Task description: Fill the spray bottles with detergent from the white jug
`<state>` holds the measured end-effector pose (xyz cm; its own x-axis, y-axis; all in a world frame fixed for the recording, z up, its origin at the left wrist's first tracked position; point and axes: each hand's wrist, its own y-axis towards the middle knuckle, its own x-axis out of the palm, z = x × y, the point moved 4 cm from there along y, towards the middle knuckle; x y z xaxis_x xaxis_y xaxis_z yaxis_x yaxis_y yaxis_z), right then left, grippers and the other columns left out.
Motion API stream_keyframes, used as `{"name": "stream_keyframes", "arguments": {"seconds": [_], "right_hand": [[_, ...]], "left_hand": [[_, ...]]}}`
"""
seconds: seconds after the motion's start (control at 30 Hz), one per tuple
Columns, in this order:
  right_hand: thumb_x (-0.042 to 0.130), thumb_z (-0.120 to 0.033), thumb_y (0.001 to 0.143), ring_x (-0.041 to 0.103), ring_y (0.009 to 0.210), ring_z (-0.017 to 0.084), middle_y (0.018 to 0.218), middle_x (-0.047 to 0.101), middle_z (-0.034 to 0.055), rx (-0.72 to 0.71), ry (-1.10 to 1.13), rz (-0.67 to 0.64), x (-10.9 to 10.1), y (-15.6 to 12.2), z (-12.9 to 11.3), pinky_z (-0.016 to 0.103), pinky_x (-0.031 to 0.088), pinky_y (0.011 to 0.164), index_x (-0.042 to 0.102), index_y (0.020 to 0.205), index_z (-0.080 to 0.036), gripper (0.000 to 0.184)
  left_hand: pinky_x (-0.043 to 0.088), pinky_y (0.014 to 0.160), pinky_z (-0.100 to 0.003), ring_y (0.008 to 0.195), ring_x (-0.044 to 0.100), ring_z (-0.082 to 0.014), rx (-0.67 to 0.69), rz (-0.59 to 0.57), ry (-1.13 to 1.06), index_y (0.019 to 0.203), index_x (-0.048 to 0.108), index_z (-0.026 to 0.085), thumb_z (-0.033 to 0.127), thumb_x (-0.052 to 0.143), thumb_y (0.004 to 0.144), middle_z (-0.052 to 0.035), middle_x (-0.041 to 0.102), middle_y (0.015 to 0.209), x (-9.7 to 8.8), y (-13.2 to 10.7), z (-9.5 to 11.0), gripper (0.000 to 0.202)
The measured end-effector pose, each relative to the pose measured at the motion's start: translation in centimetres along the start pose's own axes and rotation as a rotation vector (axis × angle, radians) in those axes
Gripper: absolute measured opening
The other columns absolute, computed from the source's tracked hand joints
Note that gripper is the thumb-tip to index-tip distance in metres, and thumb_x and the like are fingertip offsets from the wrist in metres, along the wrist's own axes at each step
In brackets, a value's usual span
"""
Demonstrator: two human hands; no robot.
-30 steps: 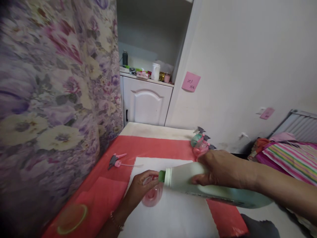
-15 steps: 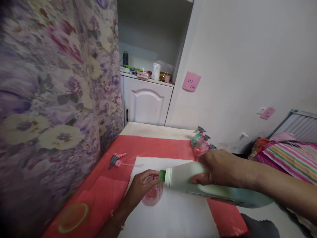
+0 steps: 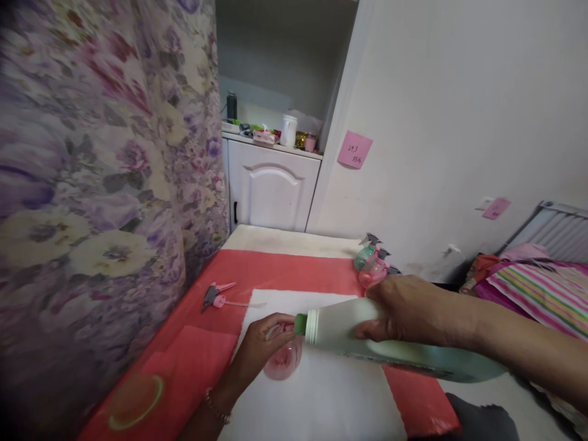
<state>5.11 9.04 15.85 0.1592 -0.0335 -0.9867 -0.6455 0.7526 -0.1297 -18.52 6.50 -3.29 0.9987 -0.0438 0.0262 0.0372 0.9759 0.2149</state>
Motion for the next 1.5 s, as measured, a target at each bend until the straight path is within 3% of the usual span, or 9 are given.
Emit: {"name": "stream_keyframes", "arguments": {"seconds": [0.2,0.57,0.9,1.3,1.5], "right_hand": [[0.055,-0.069,0.081,0.068,0.062,0.026,0.069,0.069,0.0065,0.036,-0.028,-0.034,0.1,0.1,0.1,0.031,0.040,0.052,0.063,0.079,-0.020,0.050],[0.058,-0.061,0.083,0.068,0.062,0.027,0.070,0.069,0.0084,0.030,0.024,-0.037,-0.6,-0.3,-0.7,0.032,0.041,0.053,0.062,0.077,-0.019,0.042],[0.059,-0.064,0.082,0.065,0.058,0.022,0.065,0.066,0.0035,0.025,0.015,-0.044,-0.7,-0.2,-0.8,0.030,0.041,0.053,0.062,0.076,-0.020,0.044],[0.058,-0.066,0.081,0.064,0.056,0.021,0.063,0.067,0.0040,-0.026,0.020,0.029,-0.7,-0.3,-0.5,0.030,0.043,0.051,0.067,0.080,-0.021,0.045],[0.057,-0.067,0.081,0.064,0.057,0.022,0.063,0.067,0.0043,0.007,0.029,-0.027,-0.6,-0.1,-0.4,0.031,0.043,0.052,0.066,0.081,-0.021,0.047]], "left_hand": [[0.050,0.083,-0.029,0.091,0.069,-0.0221,0.000,0.004,0.002,0.090,0.075,0.018,0.022,0.070,0.075,-0.0056,0.077,0.091,0.0,0.0,0.2,0.016],[0.050,0.083,-0.030,0.090,0.069,-0.0231,-0.004,0.010,0.006,0.089,0.076,0.018,0.023,0.070,0.074,-0.0060,0.077,0.091,0.0,-0.1,0.3,0.017],[0.050,0.082,-0.029,0.090,0.069,-0.0220,-0.001,0.000,0.002,0.090,0.075,0.018,0.023,0.070,0.075,-0.0054,0.077,0.090,0.0,-0.1,0.1,0.016],[0.051,0.083,-0.028,0.092,0.070,-0.0226,0.000,0.002,0.002,0.090,0.076,0.019,0.023,0.071,0.074,-0.0052,0.078,0.092,0.0,-0.1,0.3,0.017],[0.052,0.084,-0.029,0.092,0.071,-0.0235,-0.001,0.000,-0.008,0.090,0.076,0.018,0.025,0.072,0.074,-0.0059,0.078,0.092,0.0,-0.1,0.5,0.018]]}}
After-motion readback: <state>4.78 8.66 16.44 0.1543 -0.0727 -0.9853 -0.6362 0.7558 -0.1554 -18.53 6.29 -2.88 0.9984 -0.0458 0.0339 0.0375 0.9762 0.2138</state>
